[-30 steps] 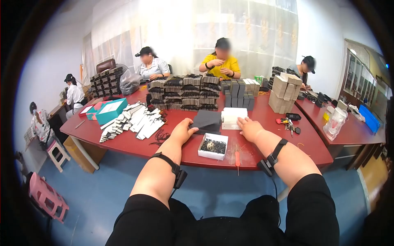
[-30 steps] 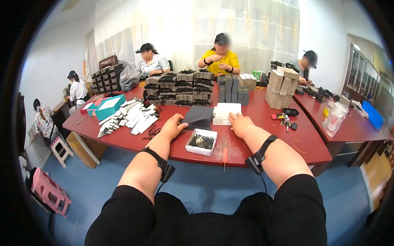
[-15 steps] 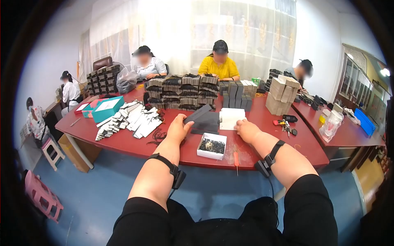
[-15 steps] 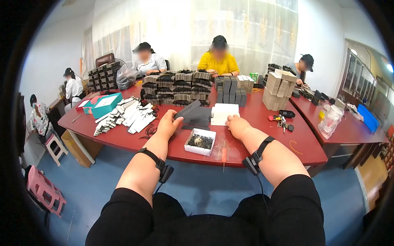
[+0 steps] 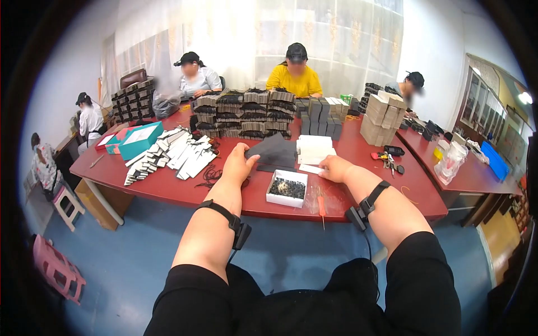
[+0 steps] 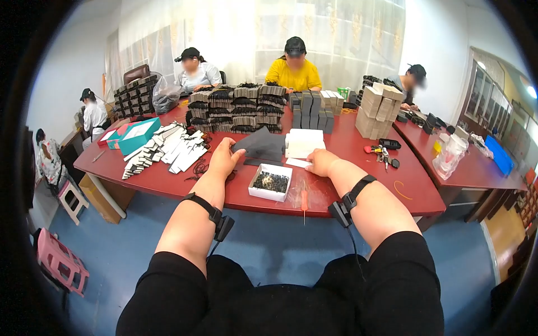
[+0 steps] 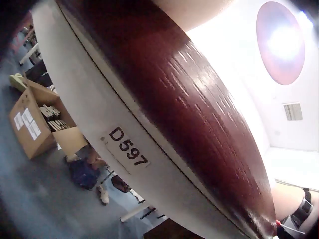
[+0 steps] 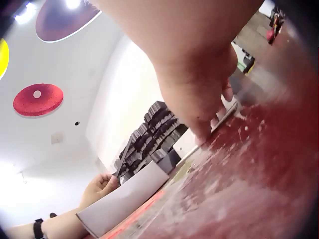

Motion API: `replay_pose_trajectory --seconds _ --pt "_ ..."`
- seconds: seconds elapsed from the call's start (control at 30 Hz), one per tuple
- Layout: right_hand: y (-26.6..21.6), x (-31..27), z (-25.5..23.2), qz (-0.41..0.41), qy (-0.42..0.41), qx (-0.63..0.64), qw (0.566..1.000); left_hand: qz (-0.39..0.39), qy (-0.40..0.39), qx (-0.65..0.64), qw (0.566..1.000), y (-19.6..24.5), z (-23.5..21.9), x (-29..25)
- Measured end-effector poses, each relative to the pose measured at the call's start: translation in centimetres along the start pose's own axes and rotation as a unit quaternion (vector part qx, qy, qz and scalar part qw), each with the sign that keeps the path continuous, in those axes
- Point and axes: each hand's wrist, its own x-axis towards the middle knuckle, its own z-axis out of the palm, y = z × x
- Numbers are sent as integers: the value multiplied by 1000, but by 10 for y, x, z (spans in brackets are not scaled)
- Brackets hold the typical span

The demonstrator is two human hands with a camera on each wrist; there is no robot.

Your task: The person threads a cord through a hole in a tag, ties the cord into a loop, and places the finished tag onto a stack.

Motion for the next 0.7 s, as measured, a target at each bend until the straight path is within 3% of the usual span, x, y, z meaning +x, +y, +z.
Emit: replay_pose_trajectory --seconds 0.13,0.2,0.27,0.33,0.37,0.4,0.43,0.47,0.5,0.53,0.6,0.7 --pt "-3 -23 -10 43 -42 48 997 20 -21 9 1000 -9 0 2" --pt "-8 -50 -22 106 -94 94 985 79 69 -23 994 -18 1 4" --pt "-13 -87 -30 85 -57 89 991 74 97 -26 992 -22 -1 6" --pt "-25 -128 -38 95 71 294 949 111 161 -29 980 -13 -8 8" --pt "-33 -153 -40 86 127 341 927 30 169 -97 980 -22 0 11" --pt "-38 -177 -36 80 182 385 901 -32 147 -213 965 13 -13 -1" --pt "-39 -196 -25 88 184 388 899 -56 95 -294 949 47 -21 -17" --pt "-40 -216 -11 68 218 536 813 -86 40 -371 924 76 -27 -38" --pt "-42 -233 5 49 245 667 702 -13 -33 -306 951 102 -29 -63" --pt "-42 -245 18 60 240 672 698 62 -104 -238 964 123 -28 -88" --pt "-41 -256 44 58 264 685 676 89 -221 -205 949 154 -14 -137" --pt "-50 -256 59 57 260 669 694 14 -228 -205 952 172 4 -162"
